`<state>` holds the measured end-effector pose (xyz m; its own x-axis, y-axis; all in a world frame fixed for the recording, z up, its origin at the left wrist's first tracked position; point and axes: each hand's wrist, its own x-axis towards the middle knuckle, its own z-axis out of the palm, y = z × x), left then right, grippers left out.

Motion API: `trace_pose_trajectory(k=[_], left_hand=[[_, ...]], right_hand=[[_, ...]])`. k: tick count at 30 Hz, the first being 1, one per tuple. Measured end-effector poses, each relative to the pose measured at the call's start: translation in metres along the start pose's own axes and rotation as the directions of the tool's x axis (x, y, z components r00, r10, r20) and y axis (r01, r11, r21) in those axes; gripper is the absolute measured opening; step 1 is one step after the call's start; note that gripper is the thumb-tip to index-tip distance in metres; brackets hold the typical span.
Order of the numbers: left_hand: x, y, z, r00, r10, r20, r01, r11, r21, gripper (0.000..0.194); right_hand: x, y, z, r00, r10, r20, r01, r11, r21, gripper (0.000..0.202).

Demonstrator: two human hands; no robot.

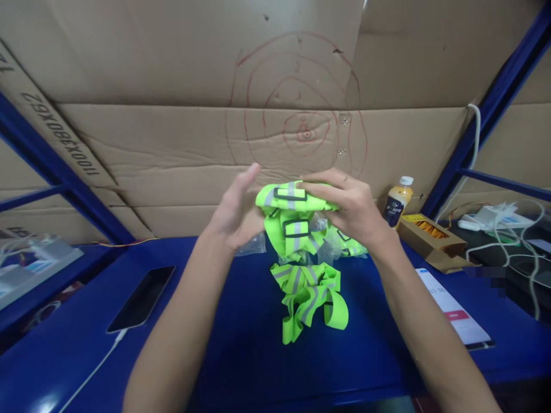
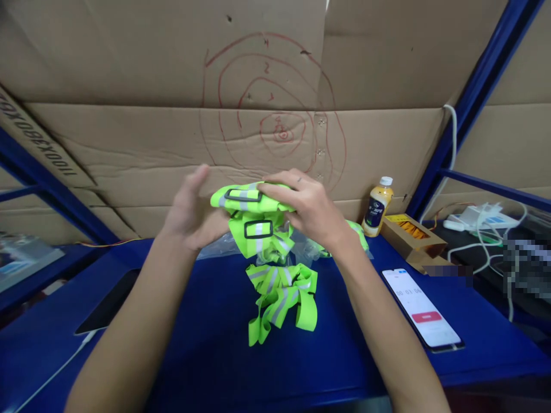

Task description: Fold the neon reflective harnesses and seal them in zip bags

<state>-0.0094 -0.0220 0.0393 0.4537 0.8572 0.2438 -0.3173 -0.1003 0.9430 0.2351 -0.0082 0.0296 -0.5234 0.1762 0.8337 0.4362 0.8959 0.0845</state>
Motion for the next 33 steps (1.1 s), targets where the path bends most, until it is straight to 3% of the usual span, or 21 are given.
trace_pose_trajectory(k=[3,5,8,10,12,15,17,19,21,23,27,30,33], left_hand=[[-0.003,0.003,-0.004,0.998,0.011,-0.068,-0.002,0.991,0.133,0.048],[-0.003,0.002,-0.005,0.994,0.055,-0.093,-0.038,0.984,0.174,0.052],[0.001,-0.006,-0.006,0.974,0.180,-0.136,-0.146,0.962,0.230,0.057],[0.004,-0.012,-0.009,0.947,0.288,-0.145,-0.229,0.917,0.326,0.055],[0.005,-0.014,-0.013,0.933,0.347,-0.095,-0.278,0.862,0.424,0.052],[-0.002,-0.003,-0.017,0.937,0.348,-0.013,-0.295,0.814,0.500,0.038],[-0.011,0.010,-0.015,0.909,0.415,-0.044,-0.347,0.810,0.473,0.036],[-0.020,0.020,-0.010,0.876,0.471,-0.107,-0.400,0.831,0.386,0.047],[-0.025,0.023,-0.002,0.892,0.440,-0.101,-0.385,0.859,0.336,0.057],[-0.025,0.018,0.007,0.936,0.349,-0.044,-0.310,0.877,0.367,0.055],[-0.013,0.003,0.019,0.975,0.216,-0.055,-0.192,0.937,0.291,0.049],[-0.007,0.003,0.022,0.991,0.125,-0.057,-0.119,0.988,0.095,0.061],[-0.008,0.009,0.020,1.000,-0.002,-0.023,0.002,1.000,-0.020,0.067]], right_hand=[[-0.001,0.000,0.013,0.998,-0.017,-0.053,0.017,1.000,-0.006,0.039],[0.000,-0.001,0.019,0.990,0.008,-0.140,0.002,0.998,0.066,0.034],[0.002,-0.004,0.022,0.940,0.198,-0.277,-0.145,0.969,0.199,0.024],[0.003,-0.005,0.020,0.887,0.343,-0.310,-0.264,0.926,0.268,0.023],[0.004,-0.005,0.016,0.863,0.399,-0.309,-0.303,0.900,0.313,0.022],[0.003,-0.006,0.006,0.889,0.385,-0.247,-0.290,0.893,0.344,0.023],[0.005,-0.008,-0.003,0.920,0.376,-0.112,-0.311,0.873,0.375,0.027],[0.007,-0.012,-0.011,0.934,0.356,0.042,-0.340,0.843,0.417,0.033],[0.009,-0.017,-0.017,0.937,0.323,0.133,-0.347,0.824,0.448,0.038],[0.010,-0.019,-0.019,0.940,0.313,0.138,-0.342,0.829,0.442,0.039],[0.008,-0.015,-0.011,0.959,0.279,-0.042,-0.252,0.914,0.318,0.027],[0.005,-0.007,-0.002,0.975,0.098,-0.199,-0.062,0.982,0.178,0.018],[0.005,-0.004,0.006,0.986,-0.036,-0.165,0.046,0.997,0.057,0.033]])
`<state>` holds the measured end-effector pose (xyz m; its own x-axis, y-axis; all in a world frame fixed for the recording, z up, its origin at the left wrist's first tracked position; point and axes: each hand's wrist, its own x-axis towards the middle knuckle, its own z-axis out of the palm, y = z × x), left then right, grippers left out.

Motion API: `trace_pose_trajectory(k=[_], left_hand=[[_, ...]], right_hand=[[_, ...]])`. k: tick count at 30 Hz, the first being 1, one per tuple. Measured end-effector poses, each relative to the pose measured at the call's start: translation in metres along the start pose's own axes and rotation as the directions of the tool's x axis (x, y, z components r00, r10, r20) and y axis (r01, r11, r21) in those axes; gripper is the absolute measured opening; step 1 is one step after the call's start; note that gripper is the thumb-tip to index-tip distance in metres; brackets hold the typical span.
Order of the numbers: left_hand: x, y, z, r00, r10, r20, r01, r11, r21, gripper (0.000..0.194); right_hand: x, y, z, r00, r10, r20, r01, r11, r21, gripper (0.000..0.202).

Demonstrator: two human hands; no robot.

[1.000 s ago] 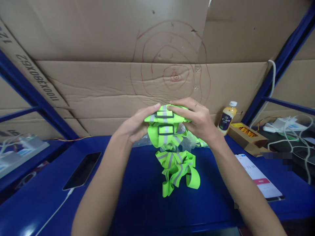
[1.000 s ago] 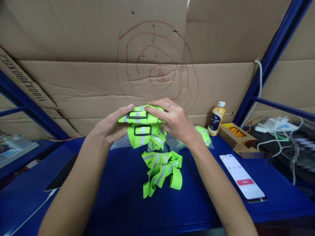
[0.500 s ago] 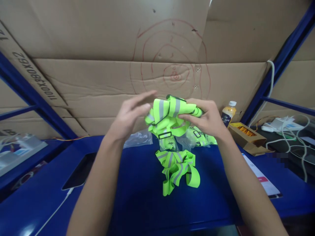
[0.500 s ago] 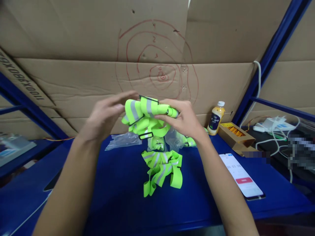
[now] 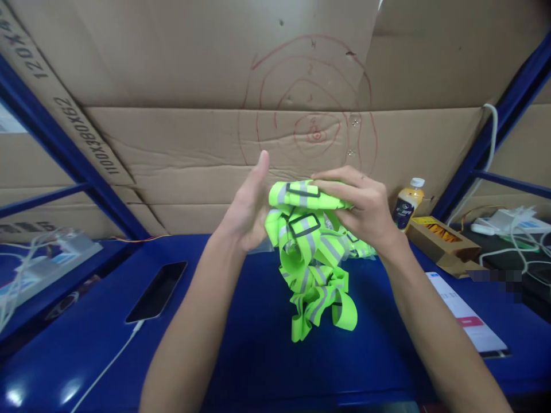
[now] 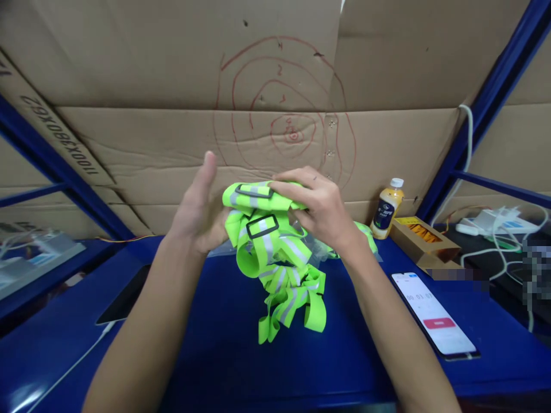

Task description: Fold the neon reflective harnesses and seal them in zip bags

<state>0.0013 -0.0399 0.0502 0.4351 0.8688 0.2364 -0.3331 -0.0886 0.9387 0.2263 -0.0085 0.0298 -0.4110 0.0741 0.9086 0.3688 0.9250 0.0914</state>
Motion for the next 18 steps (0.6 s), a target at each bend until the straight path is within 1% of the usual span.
trace_pose_trajectory(k=[2,4,5,7,8,9,11,12,13,15,16,18], left_hand=[[-0.002,0.002,-0.003,0.999,-0.017,-0.046,0.018,0.999,0.032,0.052],[-0.003,0.002,-0.009,0.995,0.016,-0.101,-0.005,0.995,0.102,0.040],[-0.003,0.001,-0.012,0.993,0.040,-0.111,-0.025,0.991,0.131,0.037],[-0.002,-0.002,-0.018,0.991,0.087,-0.105,-0.067,0.981,0.179,0.037],[-0.001,-0.004,-0.021,0.988,0.119,-0.096,-0.097,0.972,0.213,0.039],[0.000,-0.005,-0.023,0.984,0.160,-0.077,-0.135,0.957,0.259,0.043],[0.001,-0.007,-0.027,0.969,0.249,-0.008,-0.228,0.898,0.376,0.051],[0.001,-0.008,-0.029,0.958,0.284,0.037,-0.272,0.859,0.433,0.052],[0.002,-0.009,-0.030,0.947,0.312,0.079,-0.310,0.819,0.482,0.051],[0.002,-0.009,-0.032,0.930,0.345,0.131,-0.357,0.750,0.556,0.046],[0.002,-0.010,-0.032,0.923,0.358,0.138,-0.369,0.729,0.576,0.044],[0.003,-0.013,-0.032,0.911,0.395,0.115,-0.387,0.727,0.567,0.046]], right_hand=[[0.000,-0.001,0.003,0.999,0.001,0.049,-0.001,1.000,-0.007,0.039],[0.002,-0.003,0.003,0.992,0.067,0.104,-0.075,0.994,0.076,0.040],[0.003,-0.004,0.002,0.984,0.101,0.147,-0.122,0.982,0.145,0.041],[0.005,-0.006,-0.004,0.955,0.143,0.259,-0.216,0.935,0.281,0.051],[0.005,-0.006,-0.007,0.941,0.162,0.297,-0.258,0.912,0.319,0.059],[0.006,-0.006,-0.011,0.930,0.190,0.316,-0.295,0.896,0.332,0.066],[0.005,-0.006,-0.016,0.909,0.266,0.319,-0.366,0.877,0.311,0.078],[0.005,-0.006,-0.017,0.894,0.303,0.330,-0.402,0.867,0.295,0.077],[0.005,-0.005,-0.018,0.870,0.331,0.364,-0.443,0.850,0.285,0.068],[0.004,-0.006,-0.016,0.809,0.371,0.456,-0.531,0.794,0.297,0.041],[0.004,-0.007,-0.015,0.783,0.392,0.483,-0.573,0.758,0.313,0.034],[0.004,-0.009,-0.012,0.747,0.450,0.491,-0.645,0.668,0.370,0.035]])
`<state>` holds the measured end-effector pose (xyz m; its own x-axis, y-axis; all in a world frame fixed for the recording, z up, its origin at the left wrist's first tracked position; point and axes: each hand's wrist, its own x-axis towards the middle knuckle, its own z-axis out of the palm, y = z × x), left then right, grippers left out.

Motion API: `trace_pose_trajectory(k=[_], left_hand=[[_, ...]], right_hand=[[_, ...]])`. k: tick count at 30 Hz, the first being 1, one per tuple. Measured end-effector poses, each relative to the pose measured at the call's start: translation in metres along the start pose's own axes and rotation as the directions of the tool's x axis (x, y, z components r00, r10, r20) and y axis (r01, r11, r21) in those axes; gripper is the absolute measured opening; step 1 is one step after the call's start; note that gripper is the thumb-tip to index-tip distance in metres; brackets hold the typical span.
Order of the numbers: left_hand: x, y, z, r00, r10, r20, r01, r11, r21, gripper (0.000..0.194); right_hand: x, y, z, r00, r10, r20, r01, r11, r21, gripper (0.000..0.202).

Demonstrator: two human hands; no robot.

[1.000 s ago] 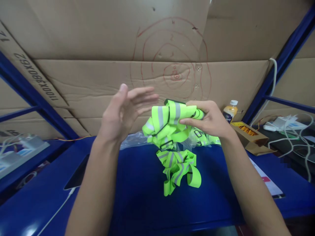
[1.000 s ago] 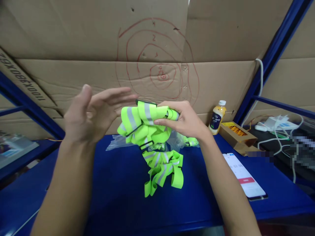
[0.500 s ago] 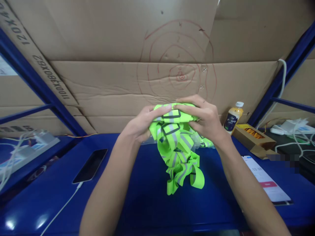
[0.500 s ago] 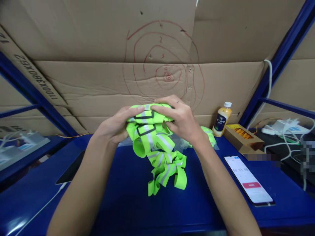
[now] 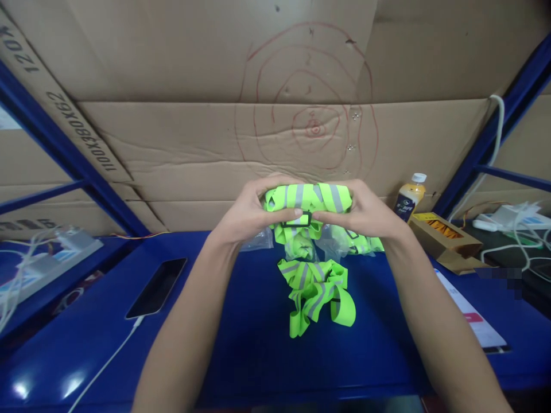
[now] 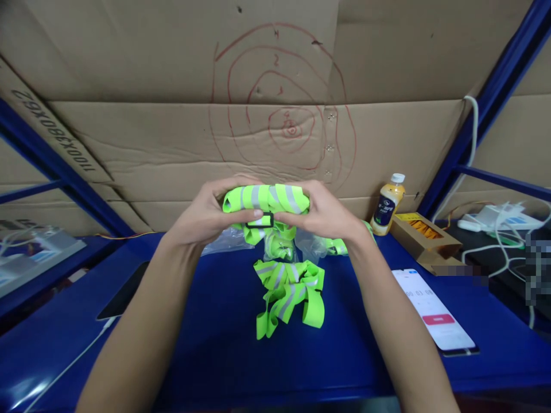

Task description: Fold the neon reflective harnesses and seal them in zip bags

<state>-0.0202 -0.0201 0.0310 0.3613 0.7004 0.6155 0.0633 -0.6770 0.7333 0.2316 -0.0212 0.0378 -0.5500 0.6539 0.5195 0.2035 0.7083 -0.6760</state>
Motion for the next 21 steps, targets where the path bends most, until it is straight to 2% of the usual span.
trace_pose_trajectory(k=[3,5,6,9,11,13,15,17,19,21], left_hand=[[0.000,-0.010,0.009,0.993,-0.108,-0.044,0.096,0.971,-0.220,0.050],[0.001,-0.019,0.018,0.970,-0.243,0.014,0.228,0.883,-0.410,0.055],[0.001,-0.023,0.022,0.954,-0.296,0.046,0.281,0.832,-0.479,0.058],[0.002,-0.026,0.029,0.923,-0.376,0.086,0.356,0.744,-0.566,0.065],[0.003,-0.019,0.029,0.918,-0.378,0.116,0.368,0.710,-0.600,0.069],[0.005,-0.008,0.026,0.921,-0.363,0.142,0.362,0.661,-0.657,0.072],[0.007,0.004,0.021,0.915,-0.388,0.110,0.346,0.618,-0.706,0.068],[0.009,0.010,0.015,0.885,-0.464,0.034,0.350,0.615,-0.707,0.048],[0.009,0.011,0.010,0.862,-0.504,-0.054,0.348,0.665,-0.661,0.026],[0.008,0.008,0.006,0.875,-0.468,-0.127,0.310,0.742,-0.594,0.030]], right_hand=[[0.001,0.000,0.004,0.996,0.057,-0.065,-0.043,0.979,0.199,0.039],[0.002,0.002,0.004,0.993,0.062,-0.095,-0.036,0.966,0.256,0.039],[0.002,0.004,0.003,0.991,0.043,-0.123,-0.014,0.972,0.233,0.037],[0.003,0.014,0.000,0.963,-0.109,-0.245,0.099,0.994,-0.053,0.027],[0.005,0.022,-0.001,0.916,-0.286,-0.280,0.206,0.936,-0.284,0.025],[0.006,0.030,0.001,0.861,-0.443,-0.248,0.312,0.847,-0.431,0.031],[0.007,0.034,0.007,0.832,-0.521,-0.189,0.371,0.777,-0.509,0.040],[0.008,0.033,0.013,0.848,-0.516,-0.118,0.379,0.747,-0.547,0.051],[0.009,0.028,0.017,0.886,-0.461,-0.049,0.373,0.772,-0.514,0.060],[0.009,0.021,0.017,0.903,-0.429,-0.017,0.387,0.831,-0.398,0.062]])
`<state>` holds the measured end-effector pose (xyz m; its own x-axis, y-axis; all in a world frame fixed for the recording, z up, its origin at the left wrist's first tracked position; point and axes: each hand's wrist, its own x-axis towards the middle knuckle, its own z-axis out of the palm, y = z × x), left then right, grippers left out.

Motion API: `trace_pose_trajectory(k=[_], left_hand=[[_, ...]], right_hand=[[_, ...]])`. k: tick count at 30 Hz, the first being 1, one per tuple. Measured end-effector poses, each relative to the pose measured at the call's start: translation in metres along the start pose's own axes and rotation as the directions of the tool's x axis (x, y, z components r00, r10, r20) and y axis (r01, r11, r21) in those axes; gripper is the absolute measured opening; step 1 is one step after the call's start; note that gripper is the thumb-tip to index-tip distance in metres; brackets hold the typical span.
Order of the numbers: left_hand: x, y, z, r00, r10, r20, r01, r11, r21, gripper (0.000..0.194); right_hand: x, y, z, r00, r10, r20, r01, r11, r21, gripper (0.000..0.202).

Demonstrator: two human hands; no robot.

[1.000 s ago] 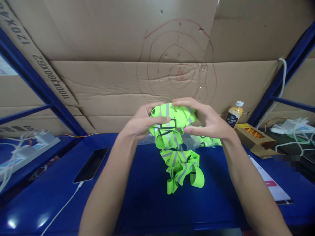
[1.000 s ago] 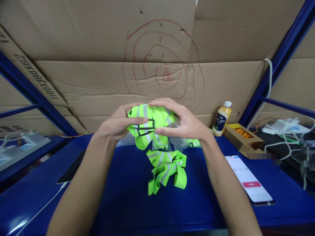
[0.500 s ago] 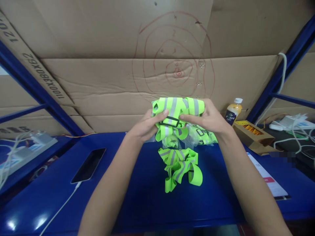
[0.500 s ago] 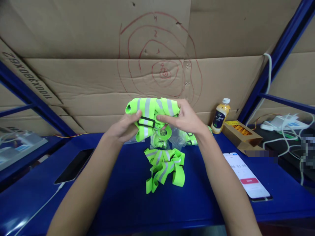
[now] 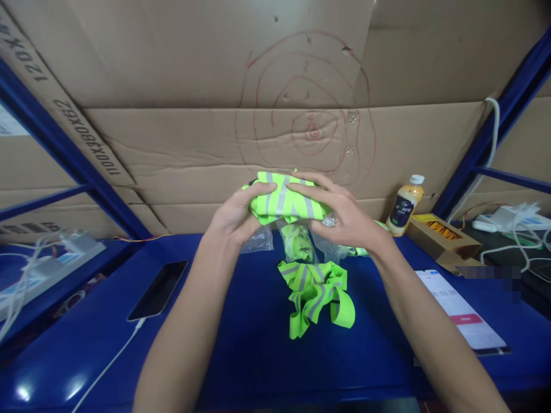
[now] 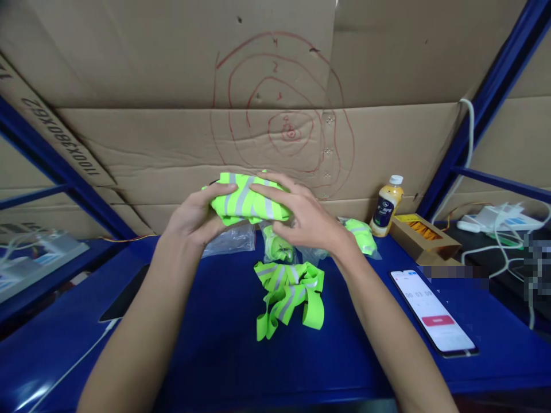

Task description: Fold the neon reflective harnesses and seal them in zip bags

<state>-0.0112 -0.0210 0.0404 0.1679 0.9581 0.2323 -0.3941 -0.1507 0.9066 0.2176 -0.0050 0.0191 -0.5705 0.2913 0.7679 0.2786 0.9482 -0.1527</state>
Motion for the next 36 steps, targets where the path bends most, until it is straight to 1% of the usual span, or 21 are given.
trace_pose_trajectory(k=[2,4,5,6,7,9,10,11,12,14,16,18,20,21,23,25,26,28,30,33,36], left_hand=[[0.000,-0.002,-0.003,0.994,0.105,0.021,-0.106,0.993,0.057,0.042],[-0.001,-0.006,-0.004,0.973,0.213,0.083,-0.222,0.970,0.104,0.051],[-0.002,-0.008,-0.003,0.956,0.263,0.127,-0.280,0.950,0.137,0.054],[-0.002,-0.010,-0.003,0.937,0.305,0.172,-0.334,0.926,0.177,0.055],[-0.003,-0.012,-0.003,0.916,0.342,0.209,-0.385,0.896,0.222,0.055],[-0.002,-0.017,-0.005,0.884,0.391,0.256,-0.458,0.834,0.307,0.054],[-0.001,-0.020,-0.006,0.876,0.401,0.267,-0.474,0.815,0.334,0.056],[0.000,-0.023,-0.006,0.874,0.404,0.271,-0.480,0.805,0.349,0.058],[0.002,-0.026,-0.007,0.875,0.405,0.264,-0.479,0.804,0.353,0.059],[0.005,-0.034,-0.006,0.884,0.417,0.212,-0.467,0.819,0.334,0.052],[0.008,-0.040,-0.002,0.893,0.439,0.099,-0.448,0.846,0.290,0.038],[0.010,-0.044,0.004,0.905,0.426,-0.015,-0.412,0.883,0.224,0.046],[0.012,-0.045,0.010,0.931,0.359,-0.061,-0.347,0.926,0.151,0.048],[0.012,-0.046,0.011,0.947,0.316,-0.061,-0.308,0.945,0.114,0.046],[0.014,-0.049,0.013,0.967,0.244,-0.072,-0.241,0.969,0.046,0.041],[0.017,-0.055,0.014,0.972,0.203,-0.122,-0.206,0.979,-0.007,0.038],[0.018,-0.058,0.015,0.968,0.197,-0.158,-0.203,0.979,-0.028,0.035],[0.021,-0.064,0.017,0.953,0.200,-0.226,-0.220,0.973,-0.067,0.029],[0.022,-0.068,0.020,0.926,0.240,-0.290,-0.271,0.960,-0.072,0.026],[0.019,-0.068,0.022,0.856,0.367,-0.364,-0.379,0.924,0.041,0.028],[0.013,-0.067,0.020,0.781,0.500,-0.373,-0.461,0.866,0.196,0.037]], right_hand=[[0.002,-0.003,-0.004,0.997,0.052,-0.050,-0.043,0.986,0.160,0.064],[0.002,-0.002,-0.005,0.975,0.180,-0.130,-0.137,0.949,0.283,0.072],[0.001,0.000,-0.004,0.954,0.265,-0.138,-0.204,0.916,0.344,0.076],[0.000,0.002,-0.002,0.932,0.347,-0.110,-0.274,0.868,0.414,0.078],[-0.001,0.004,0.001,0.909,0.413,-0.050,-0.337,0.802,0.493,0.078],[-0.004,0.006,0.008,0.871,0.479,0.109,-0.429,0.632,0.646,0.073],[-0.004,0.006,0.011,0.854,0.493,0.165,-0.456,0.560,0.692,0.070],[-0.004,0.005,0.013,0.842,0.505,0.189,-0.470,0.517,0.715,0.067],[-0.003,0.004,0.014,0.834,0.518,0.191,-0.478,0.503,0.720,0.065],[-0.001,-0.001,0.013,0.826,0.542,0.156,-0.480,0.529,0.700,0.060],[0.003,-0.004,0.013,0.827,0.551,0.110,-0.475,0.581,0.661,0.057],[0.005,-0.006,0.013,0.836,0.543,0.080,-0.468,0.629,0.621,0.056],[0.006,-0.006,0.016,0.840,0.540,0.048,-0.470,0.681,0.562,0.057],[0.006,-0.005,0.018,0.841,0.540,0.008,-0.465,0.716,0.521,0.060],[0.006,-0.004,0.021,0.846,0.516,-0.137,-0.432,0.812,0.393,0.073],[0.006,-0.002,0.024,0.864,0.421,-0.276,-0.364,0.902,0.232,0.087],[0.006,-0.002,0.024,0.881,0.363,-0.302,-0.325,0.931,0.170,0.087],[0.006,-0.003,0.026,0.918,0.288,-0.273,-0.265,0.957,0.117,0.076],[0.007,-0.005,0.026,0.934,0.282,-0.221,-0.257,0.957,0.133,0.064],[0.008,-0.008,0.026,0.923,0.351,-0.159,-0.327,0.932,0.159,0.060],[0.008,-0.011,0.024,0.917,0.392,-0.075,-0.373,0.908,0.188,0.065]])
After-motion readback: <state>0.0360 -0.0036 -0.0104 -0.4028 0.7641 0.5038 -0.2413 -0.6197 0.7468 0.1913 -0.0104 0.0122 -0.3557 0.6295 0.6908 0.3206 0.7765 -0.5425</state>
